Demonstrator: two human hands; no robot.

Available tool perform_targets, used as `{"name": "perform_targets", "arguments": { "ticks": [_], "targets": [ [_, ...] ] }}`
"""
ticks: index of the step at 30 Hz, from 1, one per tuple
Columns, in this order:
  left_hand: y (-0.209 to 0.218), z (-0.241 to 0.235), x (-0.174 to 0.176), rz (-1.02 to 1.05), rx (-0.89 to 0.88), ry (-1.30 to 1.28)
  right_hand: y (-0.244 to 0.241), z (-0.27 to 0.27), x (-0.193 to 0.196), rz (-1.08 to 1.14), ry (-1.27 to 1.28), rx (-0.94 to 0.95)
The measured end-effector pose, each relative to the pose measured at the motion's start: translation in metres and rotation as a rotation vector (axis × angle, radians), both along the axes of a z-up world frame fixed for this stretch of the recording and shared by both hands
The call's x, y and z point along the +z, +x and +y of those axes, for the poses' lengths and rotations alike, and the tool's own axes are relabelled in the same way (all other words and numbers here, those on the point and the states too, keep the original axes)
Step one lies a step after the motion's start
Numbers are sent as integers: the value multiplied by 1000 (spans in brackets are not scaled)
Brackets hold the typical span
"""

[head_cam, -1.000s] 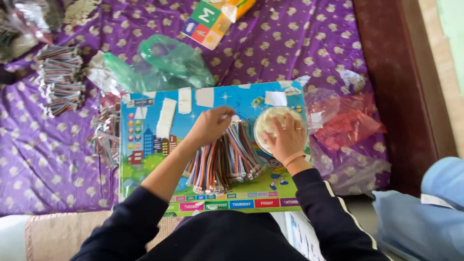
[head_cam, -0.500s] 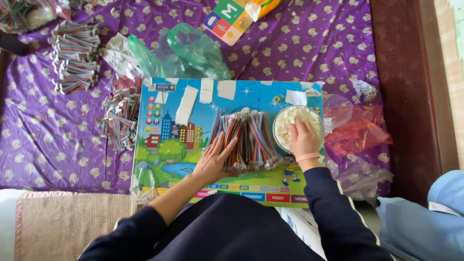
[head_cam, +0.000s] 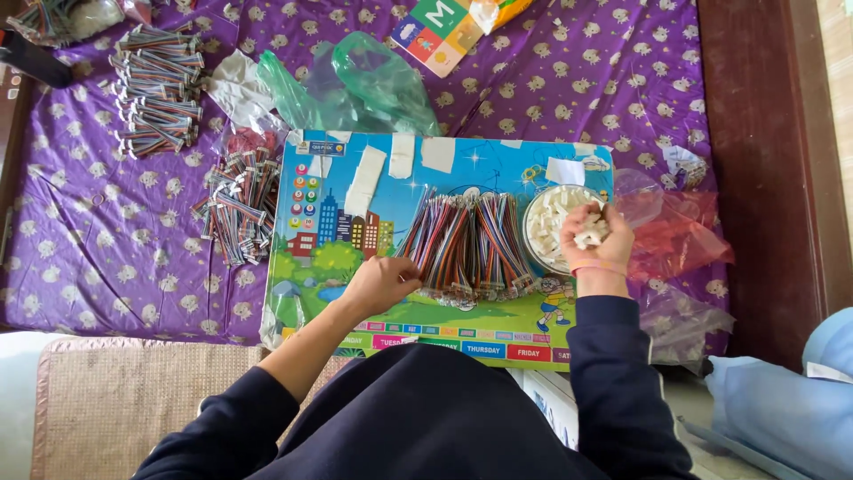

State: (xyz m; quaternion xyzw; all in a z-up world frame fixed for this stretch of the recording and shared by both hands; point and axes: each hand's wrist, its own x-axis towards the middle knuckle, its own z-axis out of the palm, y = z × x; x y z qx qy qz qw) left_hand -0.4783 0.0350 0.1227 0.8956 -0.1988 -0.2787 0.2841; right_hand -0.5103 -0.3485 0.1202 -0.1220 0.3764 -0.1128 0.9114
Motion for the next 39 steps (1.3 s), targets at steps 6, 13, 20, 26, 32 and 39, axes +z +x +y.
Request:
{"name": "perform_targets", "arguments": {
  "ticks": [6,13,20,26,32,39],
  "targets": [
    [-3,-2,59,50,5,121,2,77,30,-133,63,223],
    [10,12,40,255,197,-105,-6,149,68,-13,-145,569],
    [-1,1,74,572,661,-703,-29,203,96,87,-487,1007],
    [-11,-15,87,685,576,-824,-33,199,78,-12,-486,909],
    [-11,-29,95,887,719,-962,-36,191,63,-1,-547,947],
    [34,-39,60,898,920,-942,-24,190,125,-7,-460,1039]
  ]
}}
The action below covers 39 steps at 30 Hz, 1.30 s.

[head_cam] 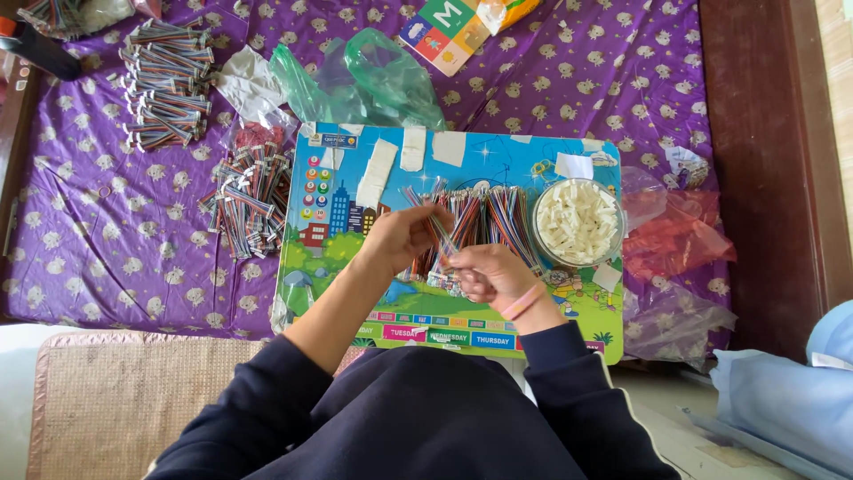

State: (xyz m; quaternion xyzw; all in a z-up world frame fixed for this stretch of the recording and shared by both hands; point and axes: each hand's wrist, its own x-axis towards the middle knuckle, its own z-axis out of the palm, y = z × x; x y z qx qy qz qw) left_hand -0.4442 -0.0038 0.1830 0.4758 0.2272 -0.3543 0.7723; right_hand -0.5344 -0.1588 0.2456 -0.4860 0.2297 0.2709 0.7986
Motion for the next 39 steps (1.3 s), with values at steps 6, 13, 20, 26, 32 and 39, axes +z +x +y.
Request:
{"name": "perform_targets", "arguments": {
  "ticks": [6,13,20,26,32,39],
  "targets": [
    [10,17,-86,208,-242,16,-3,-33,10,-48,346,-94],
    [-8,6,-13,-14,-364,106,13,-29,-1,-122,-162,-89],
    [-14,-18,43,-419,-145,-136,20,-19,-21,-302,-404,-107],
    [-9,-19,72,-509,-234,3,17,-15,-3,-349,-444,-87],
    [8,-25,81,-394,-6,-77,14,-14,9,-343,-337,-114],
    [49,-13,96,-497,122,-140,14,-16,23,-318,-292,36]
  ]
}}
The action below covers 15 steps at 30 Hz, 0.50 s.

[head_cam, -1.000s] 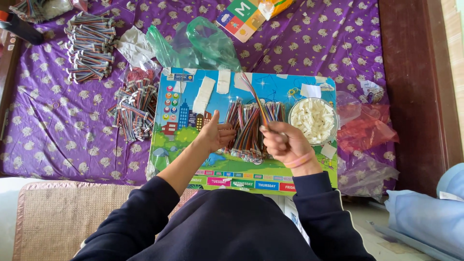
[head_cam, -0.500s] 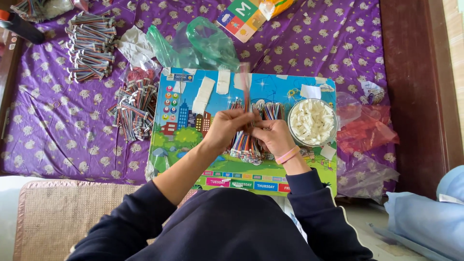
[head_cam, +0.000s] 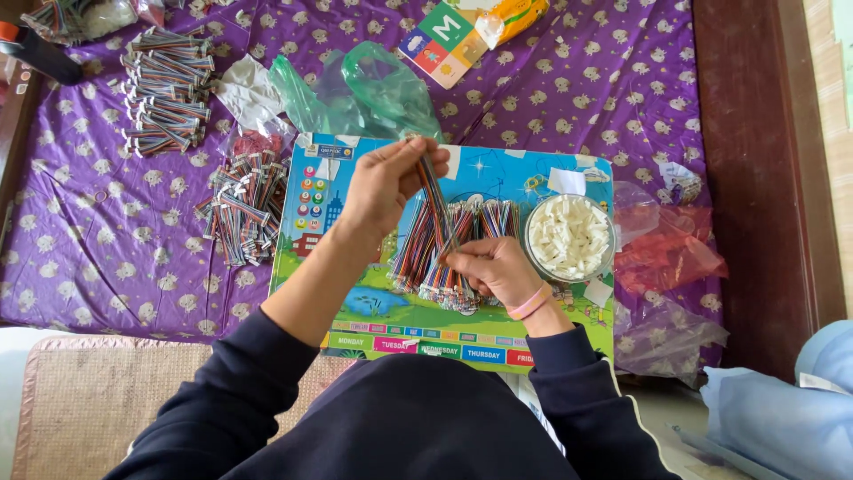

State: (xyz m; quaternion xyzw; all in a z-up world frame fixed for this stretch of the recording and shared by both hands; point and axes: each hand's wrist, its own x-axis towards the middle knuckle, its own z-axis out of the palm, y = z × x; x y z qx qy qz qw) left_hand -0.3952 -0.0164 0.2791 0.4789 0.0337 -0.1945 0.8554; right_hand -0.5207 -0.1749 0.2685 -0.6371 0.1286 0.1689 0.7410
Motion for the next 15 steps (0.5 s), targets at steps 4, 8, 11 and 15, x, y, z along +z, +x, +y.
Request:
{"name": "perform_targets", "arguments": {
  "ticks": [4,8,11,15],
  "targets": [
    [-27,-8,24,-136,-70,81,11,-22,21,33,-131,148],
    [-41,-10,33,-388,-329,282,37,-25,19,-125,-33,-155],
    [-41,-9,25,-390,-380,253,43,-27,13,-205,66,-180],
    [-38,0,16,-247,-396,102,37,-23,25,-148,215,-115]
  ]
}}
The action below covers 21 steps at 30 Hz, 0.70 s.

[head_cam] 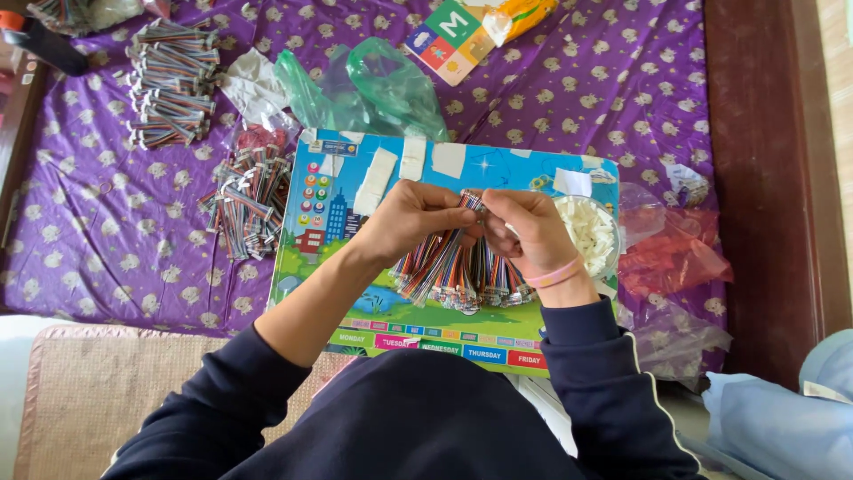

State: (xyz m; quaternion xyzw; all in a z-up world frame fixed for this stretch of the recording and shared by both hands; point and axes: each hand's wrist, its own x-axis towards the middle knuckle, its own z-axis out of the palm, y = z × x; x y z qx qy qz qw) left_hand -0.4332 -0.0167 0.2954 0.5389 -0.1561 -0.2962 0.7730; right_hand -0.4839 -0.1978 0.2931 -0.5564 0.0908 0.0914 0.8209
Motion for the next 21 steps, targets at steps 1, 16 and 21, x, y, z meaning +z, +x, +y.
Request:
{"name": "perform_targets", "arguments": {
  "ticks": [1,16,21],
  "targets": [
    [0,1,0,3,1,1,2,2,-4,3,1,1],
    [0,-1,-5,8,67,49,-6,18,19,52,124,-94],
    [5,11,-9,-51,-13,149,-3,11,8,249,478,-58]
  ]
}}
